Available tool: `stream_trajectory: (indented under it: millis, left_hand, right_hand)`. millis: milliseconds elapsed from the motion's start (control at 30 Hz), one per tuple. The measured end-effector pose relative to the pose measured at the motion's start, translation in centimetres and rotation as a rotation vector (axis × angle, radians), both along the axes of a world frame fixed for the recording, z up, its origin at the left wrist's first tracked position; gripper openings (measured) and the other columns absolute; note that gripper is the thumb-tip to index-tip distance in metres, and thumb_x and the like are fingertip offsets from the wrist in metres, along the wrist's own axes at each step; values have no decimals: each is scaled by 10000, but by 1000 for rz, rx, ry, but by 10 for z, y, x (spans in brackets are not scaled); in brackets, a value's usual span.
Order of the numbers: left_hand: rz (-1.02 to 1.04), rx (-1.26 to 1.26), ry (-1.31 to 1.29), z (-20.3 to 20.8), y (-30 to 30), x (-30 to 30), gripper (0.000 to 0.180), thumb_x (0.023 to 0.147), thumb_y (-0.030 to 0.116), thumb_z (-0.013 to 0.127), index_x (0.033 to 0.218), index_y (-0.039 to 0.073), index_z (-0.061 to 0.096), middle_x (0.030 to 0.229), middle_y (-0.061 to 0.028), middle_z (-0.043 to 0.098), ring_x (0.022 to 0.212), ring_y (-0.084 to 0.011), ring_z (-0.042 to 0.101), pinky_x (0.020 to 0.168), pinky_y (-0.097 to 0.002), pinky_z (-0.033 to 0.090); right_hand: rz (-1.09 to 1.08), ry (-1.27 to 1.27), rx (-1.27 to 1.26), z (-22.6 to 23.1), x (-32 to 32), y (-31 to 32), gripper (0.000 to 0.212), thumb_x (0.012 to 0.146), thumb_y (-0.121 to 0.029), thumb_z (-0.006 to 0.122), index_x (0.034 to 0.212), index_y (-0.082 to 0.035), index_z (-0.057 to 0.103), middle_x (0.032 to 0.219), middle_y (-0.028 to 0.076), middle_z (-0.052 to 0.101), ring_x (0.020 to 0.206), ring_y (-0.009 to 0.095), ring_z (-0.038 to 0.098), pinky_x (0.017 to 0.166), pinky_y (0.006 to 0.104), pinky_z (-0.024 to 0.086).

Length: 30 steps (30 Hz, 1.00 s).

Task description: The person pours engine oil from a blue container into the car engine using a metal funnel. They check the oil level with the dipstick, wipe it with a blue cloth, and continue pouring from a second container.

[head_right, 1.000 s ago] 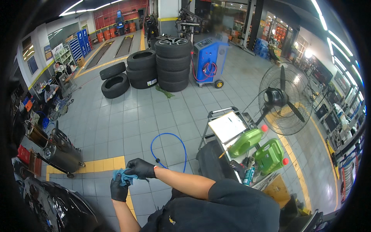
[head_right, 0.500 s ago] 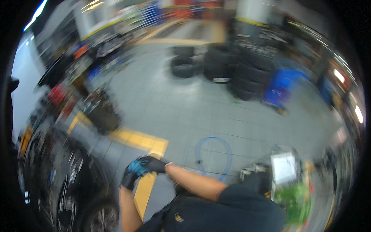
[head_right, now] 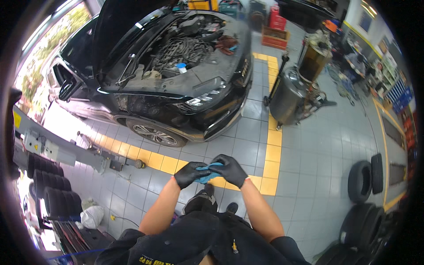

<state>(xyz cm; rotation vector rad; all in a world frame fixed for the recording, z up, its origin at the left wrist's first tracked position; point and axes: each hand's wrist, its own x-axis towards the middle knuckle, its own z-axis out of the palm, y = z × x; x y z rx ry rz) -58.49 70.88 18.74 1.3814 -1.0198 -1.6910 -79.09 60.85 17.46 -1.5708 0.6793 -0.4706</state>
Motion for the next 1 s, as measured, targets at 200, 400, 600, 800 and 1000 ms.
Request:
stream_trajectory:
  millis: [200, 400, 600, 800, 1000]
  left_hand:
    - [696, 20, 264, -77, -2, 132, 284, 913, 83, 734, 1156, -34, 646, 954, -93, 703, 791, -161, 667, 735, -287, 540]
    - [1181, -58, 447, -112, -18, 256, 259, 967, 79, 634, 1205, -24, 639, 961, -87, 694, 772, -166, 651, 731, -296, 533]
    - [1560, -131, 353, -90, 1, 234, 307, 965, 124, 691, 1226, -26, 633, 1034, -107, 725, 871, -209, 717, 816, -330, 589]
    - [2232, 32, 210, -98, 68, 90, 317, 935, 117, 724, 1226, 11, 658, 954, -41, 723, 802, -113, 666, 694, -249, 499]
    - [2831, -218, 354, -153, 131, -65, 124, 960, 54, 642, 1082, 36, 656, 864, -44, 671, 678, -123, 603, 589, -256, 456]
  right_hand:
    - [321, 23, 111, -48, 141, -102, 206, 923, -121, 735, 1089, -5, 697, 940, 71, 712, 852, 122, 645, 802, 293, 531]
    - [346, 125, -55, -33, 258, -238, 208, 947, -176, 732, 1067, -8, 710, 944, 51, 723, 853, 104, 649, 794, 291, 527]
    - [640, -48, -198, 9, 365, -317, 144, 976, -125, 678, 1072, -22, 705, 942, 27, 709, 858, 103, 632, 796, 261, 506]
    - [990, 254, 274, -38, 471, -246, 139, 983, -109, 653, 1082, -39, 723, 884, 27, 709, 805, 128, 648, 759, 274, 520]
    - [1632, 357, 144, -61, 517, -79, 188, 984, -191, 673, 1091, -45, 723, 876, 43, 716, 734, 115, 636, 678, 254, 486]
